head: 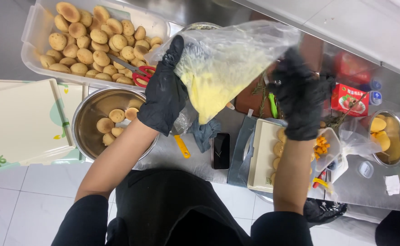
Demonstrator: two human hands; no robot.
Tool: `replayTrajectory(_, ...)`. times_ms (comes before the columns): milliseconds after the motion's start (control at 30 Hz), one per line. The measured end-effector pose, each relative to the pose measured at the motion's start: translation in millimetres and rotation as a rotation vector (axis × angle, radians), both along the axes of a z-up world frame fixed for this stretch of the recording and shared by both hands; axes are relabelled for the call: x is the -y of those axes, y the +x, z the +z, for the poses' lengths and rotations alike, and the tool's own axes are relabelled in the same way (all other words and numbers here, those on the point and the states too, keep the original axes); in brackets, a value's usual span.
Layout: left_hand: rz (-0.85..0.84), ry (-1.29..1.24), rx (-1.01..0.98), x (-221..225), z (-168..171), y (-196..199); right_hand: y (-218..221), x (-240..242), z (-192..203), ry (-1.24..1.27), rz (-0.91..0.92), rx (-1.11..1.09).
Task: Filling cream puff shells with cream using a piping bag and a spatula to refill the bag.
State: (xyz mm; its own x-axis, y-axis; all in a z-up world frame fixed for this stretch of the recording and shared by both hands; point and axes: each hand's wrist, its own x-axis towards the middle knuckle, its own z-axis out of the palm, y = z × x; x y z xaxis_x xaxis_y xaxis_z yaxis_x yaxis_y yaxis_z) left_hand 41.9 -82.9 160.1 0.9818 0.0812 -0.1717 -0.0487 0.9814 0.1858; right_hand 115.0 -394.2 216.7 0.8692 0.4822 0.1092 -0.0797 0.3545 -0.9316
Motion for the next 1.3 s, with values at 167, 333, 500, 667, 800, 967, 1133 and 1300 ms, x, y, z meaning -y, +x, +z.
replayTrajectory(167,-0.015,0.644,0.116,18.7,-20.0,-4.7,-12.9,-49.2,-106.6,0.089,-0.005,-0.378)
replayTrajectory(333,-0.197,0.673,0.295,29.9,-51.9,-3.8,-6.4,-71.3,-87.9,0.135,-0.179,-0.209)
replayTrajectory(500,0.047,1.017,0.436,19.4,-65.8,11.0,0.6,-40.3,-71.8,-0.981,-0.151,0.424)
replayTrajectory(667,0.231,2.170,0.467,13.4,-53.0,3.7,-11.9,-22.5,-63.7,-0.663,0.070,0.537)
replayTrajectory(800,-0.224,0.956,0.224,42.0,-19.1,-0.7,-20.3,-38.5,-78.9,-0.253,0.118,0.195)
replayTrajectory(967,0.186,2.047,0.810,49.0,-57.0,22.7,13.4,-5.8,-187.7,-0.386,0.152,0.132)
replayTrajectory(1133,-0.681,1.730,0.985,3.8,3.9,36.3,-3.5,-28.9,-138.6,-0.292,0.085,0.011)
replayTrajectory(1300,-0.776,0.969,0.753,-12.1,-33.6,51.9,-6.2,-67.7,-58.5,0.221,0.022,-0.189)
